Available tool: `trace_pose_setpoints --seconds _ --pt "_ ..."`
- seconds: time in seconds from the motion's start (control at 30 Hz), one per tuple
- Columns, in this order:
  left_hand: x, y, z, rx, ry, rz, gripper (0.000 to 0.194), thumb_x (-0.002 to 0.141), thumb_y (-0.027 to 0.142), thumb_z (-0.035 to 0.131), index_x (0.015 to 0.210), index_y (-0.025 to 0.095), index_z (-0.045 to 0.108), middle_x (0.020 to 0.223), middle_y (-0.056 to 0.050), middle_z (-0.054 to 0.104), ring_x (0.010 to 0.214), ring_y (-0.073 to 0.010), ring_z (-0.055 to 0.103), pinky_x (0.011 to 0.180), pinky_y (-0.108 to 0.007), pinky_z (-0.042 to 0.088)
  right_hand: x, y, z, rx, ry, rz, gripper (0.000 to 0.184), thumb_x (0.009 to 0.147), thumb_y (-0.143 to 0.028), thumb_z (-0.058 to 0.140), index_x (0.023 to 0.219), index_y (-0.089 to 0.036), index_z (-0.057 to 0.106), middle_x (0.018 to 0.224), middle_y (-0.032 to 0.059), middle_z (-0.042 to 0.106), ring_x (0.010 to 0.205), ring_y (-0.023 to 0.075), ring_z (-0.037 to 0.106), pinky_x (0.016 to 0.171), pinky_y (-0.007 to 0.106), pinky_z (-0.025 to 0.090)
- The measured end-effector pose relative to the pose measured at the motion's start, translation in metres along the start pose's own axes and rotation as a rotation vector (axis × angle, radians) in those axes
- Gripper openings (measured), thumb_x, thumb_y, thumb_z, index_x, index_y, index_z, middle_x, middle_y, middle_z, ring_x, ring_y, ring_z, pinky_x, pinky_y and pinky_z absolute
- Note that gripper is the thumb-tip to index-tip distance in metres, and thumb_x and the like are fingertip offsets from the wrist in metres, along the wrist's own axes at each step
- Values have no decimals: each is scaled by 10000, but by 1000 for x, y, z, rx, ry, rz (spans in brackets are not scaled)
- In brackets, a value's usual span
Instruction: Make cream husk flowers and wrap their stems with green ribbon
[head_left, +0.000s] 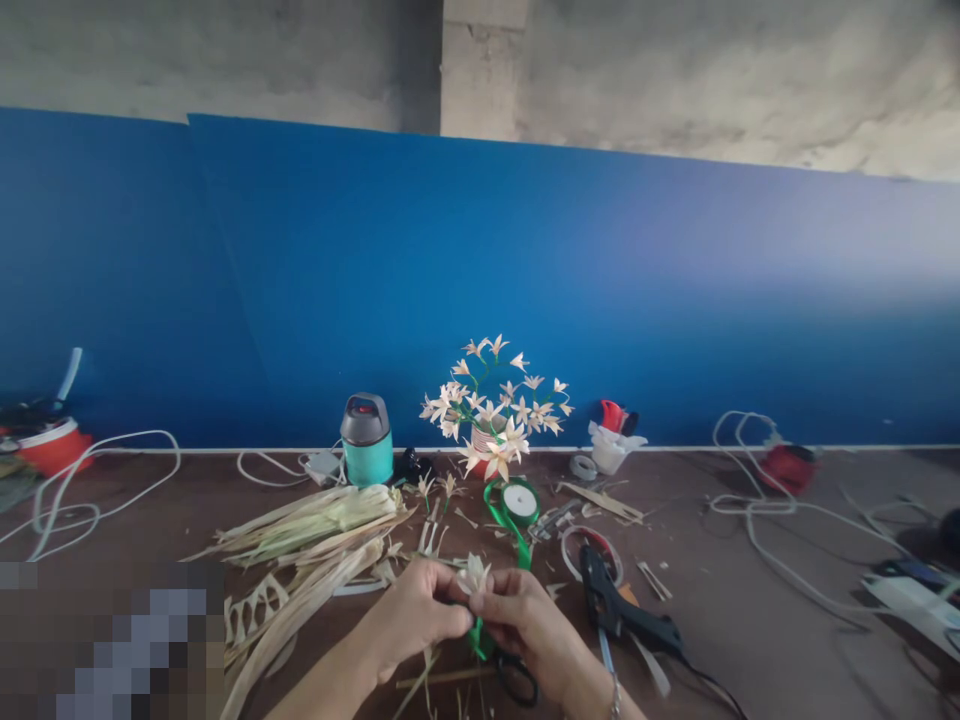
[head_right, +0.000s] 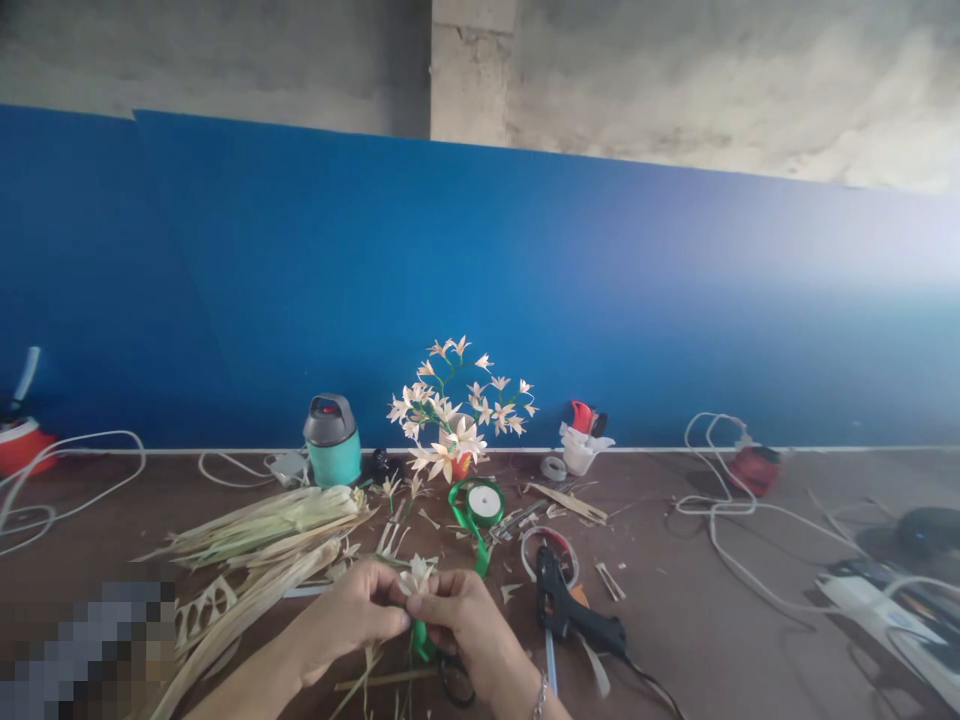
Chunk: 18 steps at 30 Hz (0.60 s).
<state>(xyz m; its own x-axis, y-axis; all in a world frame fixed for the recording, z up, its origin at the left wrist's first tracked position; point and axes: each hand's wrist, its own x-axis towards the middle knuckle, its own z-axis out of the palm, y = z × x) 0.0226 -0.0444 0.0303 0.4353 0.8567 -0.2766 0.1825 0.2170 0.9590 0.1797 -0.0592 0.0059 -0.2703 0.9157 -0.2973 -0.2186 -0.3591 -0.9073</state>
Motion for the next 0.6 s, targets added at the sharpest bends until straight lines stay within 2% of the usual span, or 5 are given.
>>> trace_pose_setpoints --seconds 0.2,0.33,0.5,0.6 --pt "-1 7 4 -64 -58 -18 94 500 208 629 516 130 579 447 61 463 462 -67 344 464 -221 215 -7 -4 5 78 1 -29 315 523 -319 769 516 -120 525 396 -81 380 359 9 244 378 182 101" --pt "-4 11 6 -195 -111 -78 36 515 173 557 527 140 563 372 89 367 364 -32 219 415 -225 95 -12 -6 5 165 -59 -30 334 485 -335 793 579 -114 561 444 -58 431 376 20 320 385 177 125" --pt "-5 9 3 -302 -136 -142 78 492 144 538 565 164 523 344 104 348 334 -30 217 398 -218 49 -16 -9 2 228 -147 -32 279 507 -275 792 650 -114 614 468 -47 468 394 37 385 388 174 143" --pt "-5 9 2 -319 -161 -158 107 490 144 544 584 177 504 338 116 343 317 -28 208 391 -216 50 -17 -10 5 210 -105 -42 249 521 -273 789 599 -121 607 453 -50 470 391 35 379 393 173 169"
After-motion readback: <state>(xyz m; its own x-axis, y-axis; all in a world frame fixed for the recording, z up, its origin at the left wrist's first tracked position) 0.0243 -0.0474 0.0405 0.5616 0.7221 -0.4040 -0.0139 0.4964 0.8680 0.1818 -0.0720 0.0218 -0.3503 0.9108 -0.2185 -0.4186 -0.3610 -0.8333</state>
